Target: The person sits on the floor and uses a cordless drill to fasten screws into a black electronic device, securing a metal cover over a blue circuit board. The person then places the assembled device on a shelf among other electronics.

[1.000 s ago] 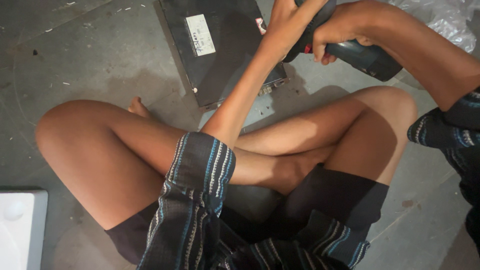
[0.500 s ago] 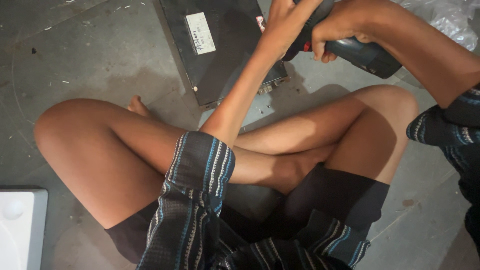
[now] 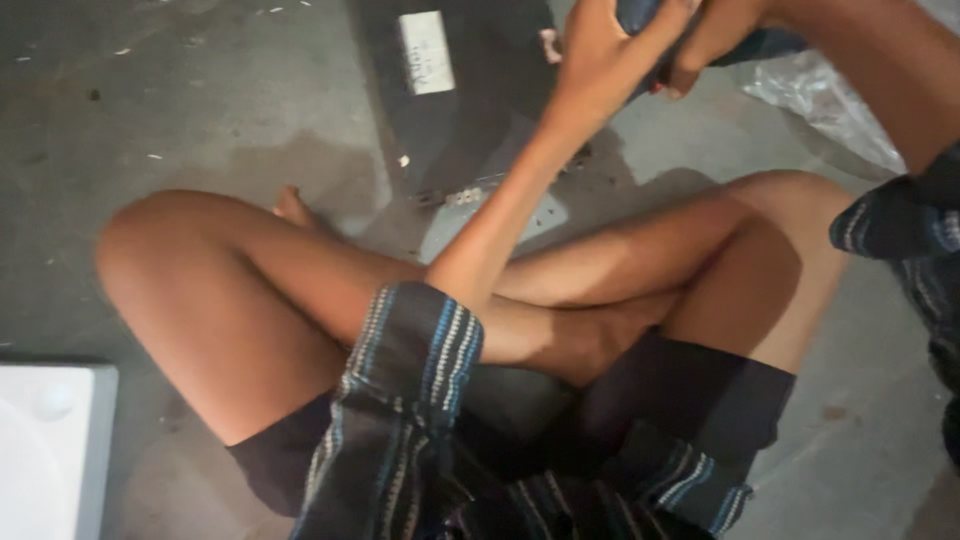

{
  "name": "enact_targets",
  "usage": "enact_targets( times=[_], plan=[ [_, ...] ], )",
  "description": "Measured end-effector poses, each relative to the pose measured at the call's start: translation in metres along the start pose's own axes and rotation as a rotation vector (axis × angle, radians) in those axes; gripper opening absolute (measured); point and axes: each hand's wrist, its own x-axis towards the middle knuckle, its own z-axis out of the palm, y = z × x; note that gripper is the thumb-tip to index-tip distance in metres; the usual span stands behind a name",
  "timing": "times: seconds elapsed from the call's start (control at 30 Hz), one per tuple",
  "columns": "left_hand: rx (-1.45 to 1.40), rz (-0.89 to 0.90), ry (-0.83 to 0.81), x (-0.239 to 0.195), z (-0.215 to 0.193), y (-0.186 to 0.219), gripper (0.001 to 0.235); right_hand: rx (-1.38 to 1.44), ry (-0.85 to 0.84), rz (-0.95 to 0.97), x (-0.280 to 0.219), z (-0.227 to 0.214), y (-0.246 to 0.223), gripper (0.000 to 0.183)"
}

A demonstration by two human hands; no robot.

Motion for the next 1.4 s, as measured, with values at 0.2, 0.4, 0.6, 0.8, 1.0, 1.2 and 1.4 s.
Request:
enact_targets(
  times=[0.2, 0.4, 0.6, 0.8, 1.0, 1.2, 1.4],
  plan=[
    [0.140, -0.025, -0.039, -0.011, -0.036, 0.026, 0.047, -0.196, 0.085, -0.191, -0.007, -0.014, -0.002, 0.040],
    [0.630, -0.011, -0.426, -0.085, -0.109, 0.052, 0.025, -0.253, 0.173, -0.241, -0.016, -0.011, -0.004, 0.048],
    [0.712, -0.094, -0.909, -0.134, -0.107, 0.020, 0.025, 0.005, 0.133, -0.398, -0.026, -0.015, -0.007, 0.059],
    [0.770, 0.006, -1.015, -0.142, -0.104, -0.004, 0.009, -0.200, 0.047, -0.051, -0.027, -0.023, -0.010, 0.046],
    [0.615, 0.075, -0.798, -0.117, -0.122, 0.018, 0.006, -0.110, 0.108, -0.047, -0.037, -0.018, -0.012, 0.046],
    [0.543, 0.140, -0.432, -0.043, -0.188, 0.054, 0.006, -0.231, 0.168, -0.099, -0.054, -0.018, -0.022, 0.043],
    [0.423, -0.441, -0.244, 0.005, -0.265, 0.031, 0.012, -0.407, 0.228, -0.015, -0.057, -0.049, -0.049, 0.052]
  ],
)
